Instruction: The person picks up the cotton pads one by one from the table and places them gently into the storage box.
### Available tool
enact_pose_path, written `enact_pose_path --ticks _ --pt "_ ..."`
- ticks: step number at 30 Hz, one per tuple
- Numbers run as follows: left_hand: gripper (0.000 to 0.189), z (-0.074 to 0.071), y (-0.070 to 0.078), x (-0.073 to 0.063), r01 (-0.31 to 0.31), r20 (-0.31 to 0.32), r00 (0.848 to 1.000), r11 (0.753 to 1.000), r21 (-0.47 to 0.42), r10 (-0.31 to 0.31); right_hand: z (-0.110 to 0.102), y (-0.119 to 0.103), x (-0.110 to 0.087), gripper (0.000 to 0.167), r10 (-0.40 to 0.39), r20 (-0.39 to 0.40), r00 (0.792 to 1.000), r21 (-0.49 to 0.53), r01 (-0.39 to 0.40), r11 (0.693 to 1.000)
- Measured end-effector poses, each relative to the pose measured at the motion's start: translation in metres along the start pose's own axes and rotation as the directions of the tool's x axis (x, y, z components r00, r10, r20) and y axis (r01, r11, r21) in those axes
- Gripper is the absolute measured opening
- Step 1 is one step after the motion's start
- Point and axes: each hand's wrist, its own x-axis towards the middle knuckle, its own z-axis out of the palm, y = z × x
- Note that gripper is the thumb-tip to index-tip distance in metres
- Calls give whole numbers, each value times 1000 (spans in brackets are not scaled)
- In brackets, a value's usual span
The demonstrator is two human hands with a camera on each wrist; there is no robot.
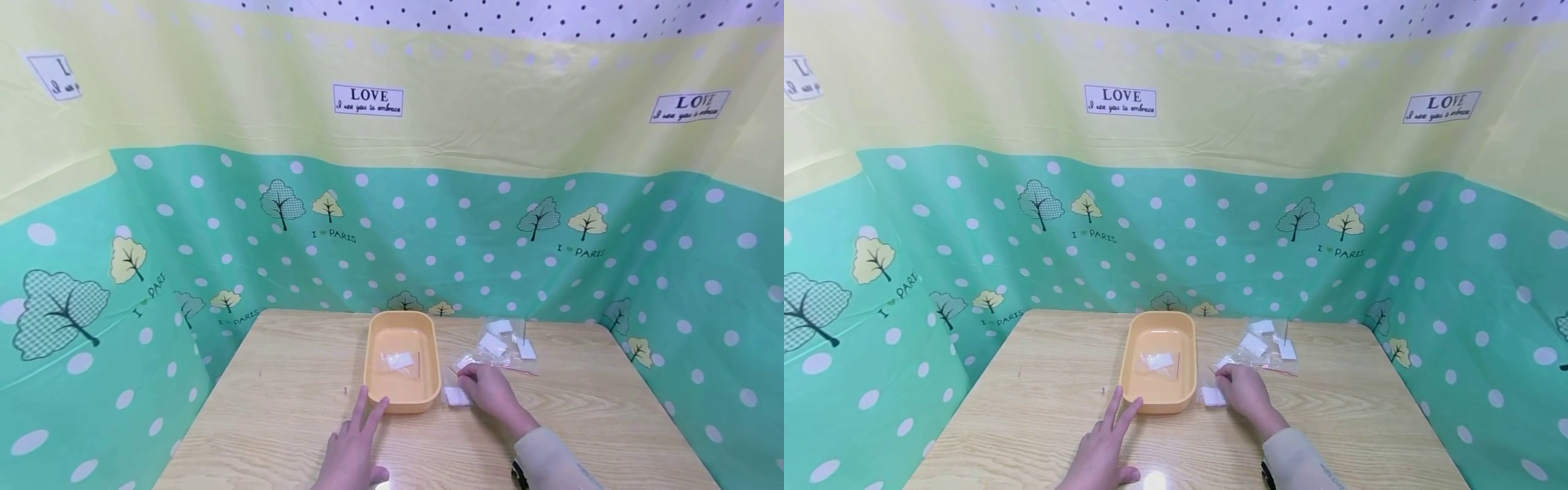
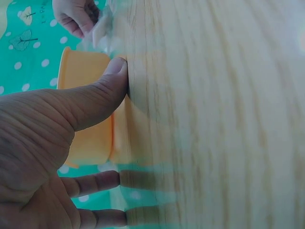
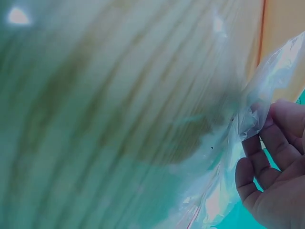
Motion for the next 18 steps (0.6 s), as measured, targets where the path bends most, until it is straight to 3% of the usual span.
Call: enact_pose_path --ticks 11,18 --pt "129 0 -1 0 0 9 1000 1000 -10 0 -6 -7 -1 15 -14 -88 996 29 16 999" --pt "129 1 -2 1 -5 8 1000 1000 -7 5 -10 -12 -3 15 -25 -100 995 16 26 1000"
